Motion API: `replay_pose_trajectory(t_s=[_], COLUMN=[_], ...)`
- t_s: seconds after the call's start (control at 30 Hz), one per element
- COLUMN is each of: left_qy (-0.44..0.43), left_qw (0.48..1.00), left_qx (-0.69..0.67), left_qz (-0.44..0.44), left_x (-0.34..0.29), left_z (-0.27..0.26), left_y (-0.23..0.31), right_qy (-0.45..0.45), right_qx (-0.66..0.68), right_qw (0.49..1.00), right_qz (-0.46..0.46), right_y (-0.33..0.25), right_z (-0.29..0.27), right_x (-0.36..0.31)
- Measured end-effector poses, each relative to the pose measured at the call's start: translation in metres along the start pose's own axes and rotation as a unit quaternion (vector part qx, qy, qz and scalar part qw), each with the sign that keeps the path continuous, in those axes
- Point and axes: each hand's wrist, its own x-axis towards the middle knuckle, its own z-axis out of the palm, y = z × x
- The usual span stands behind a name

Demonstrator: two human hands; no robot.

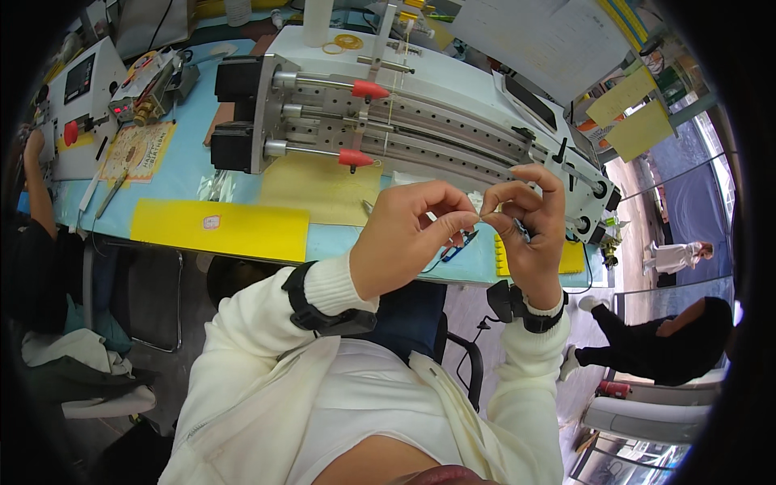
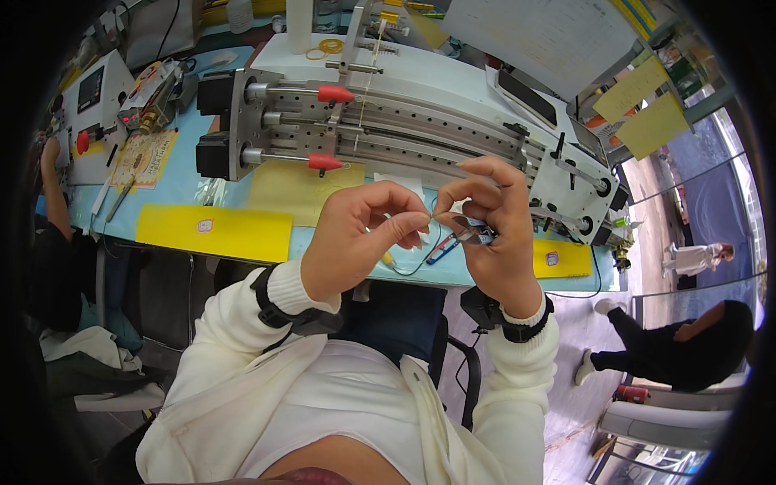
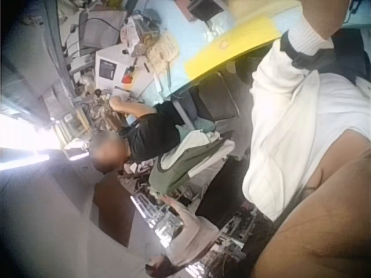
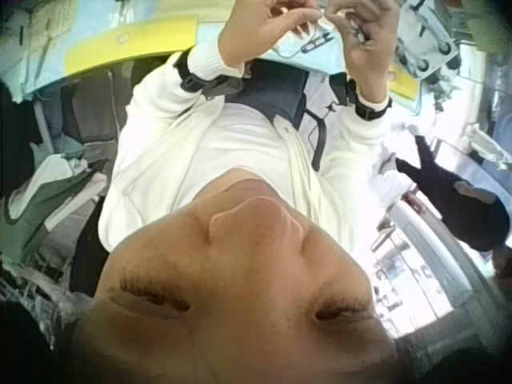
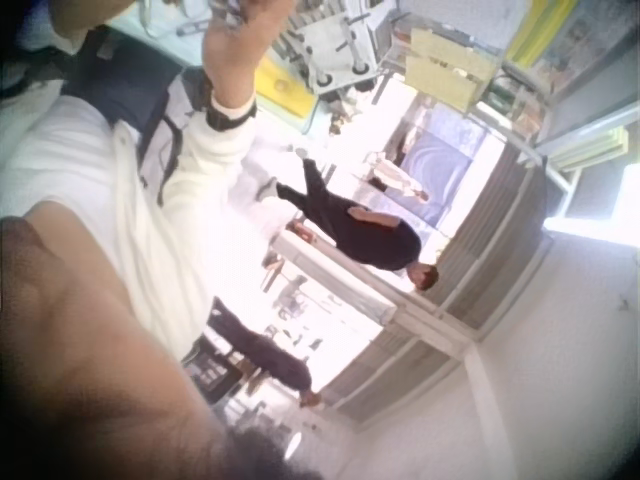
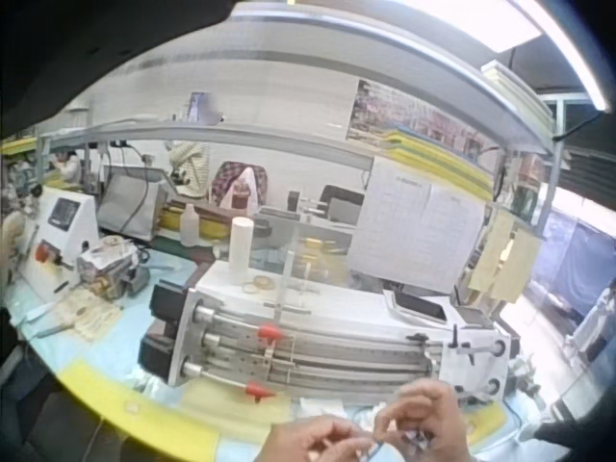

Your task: The person repeatedly picks small components from a yellow tray, uses pliers to trim or adjust them, and places them into a jig on a workbench. The person also wipes the tray and handles a small purple component during the process.

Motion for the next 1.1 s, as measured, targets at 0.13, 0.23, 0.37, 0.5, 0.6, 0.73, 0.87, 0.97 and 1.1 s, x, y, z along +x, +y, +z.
replay_pose_trajectory(t_s=[0.13, 0.23, 0.37, 0.5, 0.6, 0.73, 0.87, 0.97, 1.1], left_qy=[0.096, 0.116, 0.108, 0.123, 0.139, 0.17, 0.213, 0.245, 0.304], left_qw=[0.927, 0.957, 0.987, 0.991, 0.99, 0.985, 0.976, 0.967, 0.951], left_qx=[0.287, 0.221, 0.1, 0.028, 0.03, 0.018, 0.019, 0.007, -0.013], left_qz=[0.221, 0.148, 0.068, 0.034, 0.019, 0.014, 0.029, 0.064, 0.056], left_x=[-0.009, -0.018, -0.031, -0.041, -0.046, -0.052, -0.06, -0.068, -0.09], left_z=[-0.007, -0.014, -0.021, -0.032, -0.044, -0.059, -0.067, -0.073, -0.095], left_y=[-0.007, -0.009, -0.009, -0.009, -0.007, -0.007, -0.01, -0.014, -0.019], right_qy=[-0.037, -0.043, 0.072, 0.085, 0.066, 0.048, 0.031, 0.001, -0.098], right_qx=[-0.025, 0.011, -0.128, -0.211, -0.184, -0.312, -0.253, -0.137, -0.062], right_qw=[0.998, 0.996, 0.987, 0.973, 0.978, 0.944, 0.966, 0.99, 0.993], right_qz=[0.039, 0.083, 0.063, 0.042, 0.07, 0.098, 0.045, -0.012, -0.014], right_y=[-0.005, 0.002, 0.034, 0.06, 0.069, 0.067, 0.054, 0.038, 0.014], right_z=[0.007, 0.011, 0.036, 0.058, 0.071, 0.074, 0.086, 0.103, 0.125], right_x=[0.018, 0.044, 0.08, 0.1, 0.11, 0.114, 0.12, 0.117, 0.07])
